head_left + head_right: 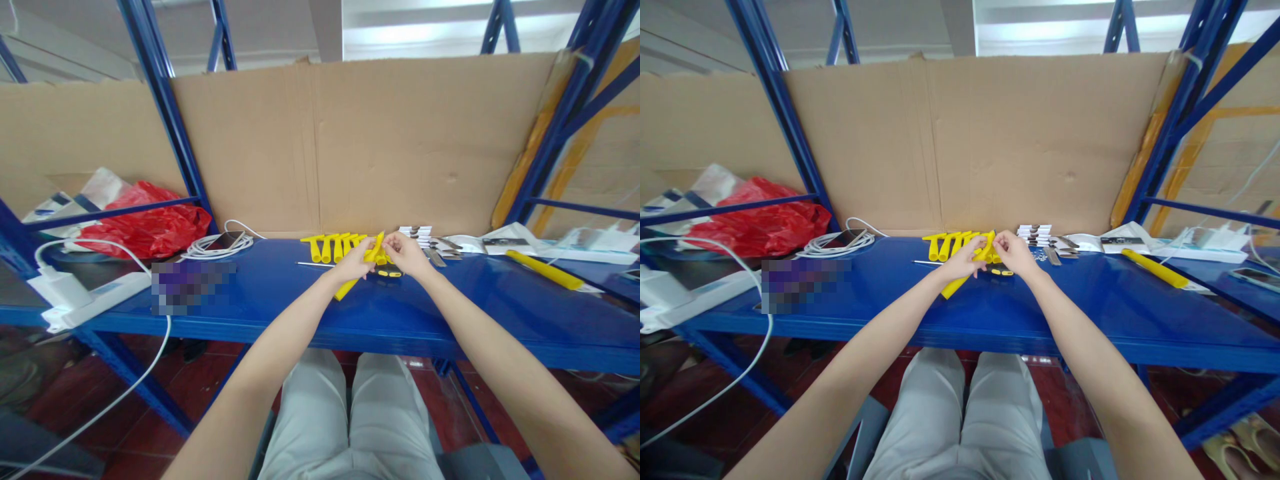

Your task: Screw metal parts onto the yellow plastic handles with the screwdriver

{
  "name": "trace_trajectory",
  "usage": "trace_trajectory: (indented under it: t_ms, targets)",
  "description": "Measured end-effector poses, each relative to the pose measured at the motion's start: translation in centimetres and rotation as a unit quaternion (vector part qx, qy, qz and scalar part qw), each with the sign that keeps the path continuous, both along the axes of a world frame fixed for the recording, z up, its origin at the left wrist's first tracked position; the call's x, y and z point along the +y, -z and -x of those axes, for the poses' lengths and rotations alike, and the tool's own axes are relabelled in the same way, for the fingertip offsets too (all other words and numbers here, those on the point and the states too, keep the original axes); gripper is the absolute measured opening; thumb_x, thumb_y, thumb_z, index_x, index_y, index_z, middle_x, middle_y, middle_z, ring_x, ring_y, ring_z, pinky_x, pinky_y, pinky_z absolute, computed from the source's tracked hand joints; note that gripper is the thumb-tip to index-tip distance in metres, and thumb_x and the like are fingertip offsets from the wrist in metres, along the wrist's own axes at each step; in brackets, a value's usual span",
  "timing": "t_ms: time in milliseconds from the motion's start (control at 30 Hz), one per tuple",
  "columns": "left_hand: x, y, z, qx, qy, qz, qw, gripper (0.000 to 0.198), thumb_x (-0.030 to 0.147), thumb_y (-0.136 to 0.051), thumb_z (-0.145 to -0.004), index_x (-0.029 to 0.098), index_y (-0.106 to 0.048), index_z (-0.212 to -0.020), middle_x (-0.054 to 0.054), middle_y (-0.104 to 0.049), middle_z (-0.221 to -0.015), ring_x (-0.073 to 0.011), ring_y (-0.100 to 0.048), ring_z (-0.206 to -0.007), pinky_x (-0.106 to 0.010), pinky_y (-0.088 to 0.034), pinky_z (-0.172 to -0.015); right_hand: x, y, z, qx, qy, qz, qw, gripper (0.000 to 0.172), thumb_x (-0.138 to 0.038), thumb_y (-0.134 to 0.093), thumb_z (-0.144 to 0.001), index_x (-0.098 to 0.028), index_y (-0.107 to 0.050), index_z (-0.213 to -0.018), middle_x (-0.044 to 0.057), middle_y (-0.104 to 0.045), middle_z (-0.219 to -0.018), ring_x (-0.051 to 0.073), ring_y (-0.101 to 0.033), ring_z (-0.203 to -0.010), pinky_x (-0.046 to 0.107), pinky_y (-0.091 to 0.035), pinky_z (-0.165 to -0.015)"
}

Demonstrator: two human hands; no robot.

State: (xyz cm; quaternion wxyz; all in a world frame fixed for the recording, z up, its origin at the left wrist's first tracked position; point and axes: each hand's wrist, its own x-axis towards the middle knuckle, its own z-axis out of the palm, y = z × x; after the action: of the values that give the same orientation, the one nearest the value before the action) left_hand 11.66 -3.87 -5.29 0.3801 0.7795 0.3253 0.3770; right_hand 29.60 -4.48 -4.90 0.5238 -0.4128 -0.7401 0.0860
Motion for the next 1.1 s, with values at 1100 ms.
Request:
trace_trajectory:
  t_ms: [1100]
  targets:
    - [0.7, -1.1, 1.0, -0.094, -0.138, 0.098, 0.981, 0.059, -0.004, -0.053, -0.071, 0.020, -0.048, -0.124, -0.008, -0.065, -0.121, -0.0057, -0.059, -0.055, -0.017, -0.044, -0.045, 1.0, -1.1, -2.9, -0.392, -0.002, 0.111, 0.913, 0.021, -0.038, -0.079, -0.071, -0.020, -0.077, -0.082, 0.011, -0.076, -0.093, 0.030, -0.068, -0.092, 0.039, -0.051, -0.085]
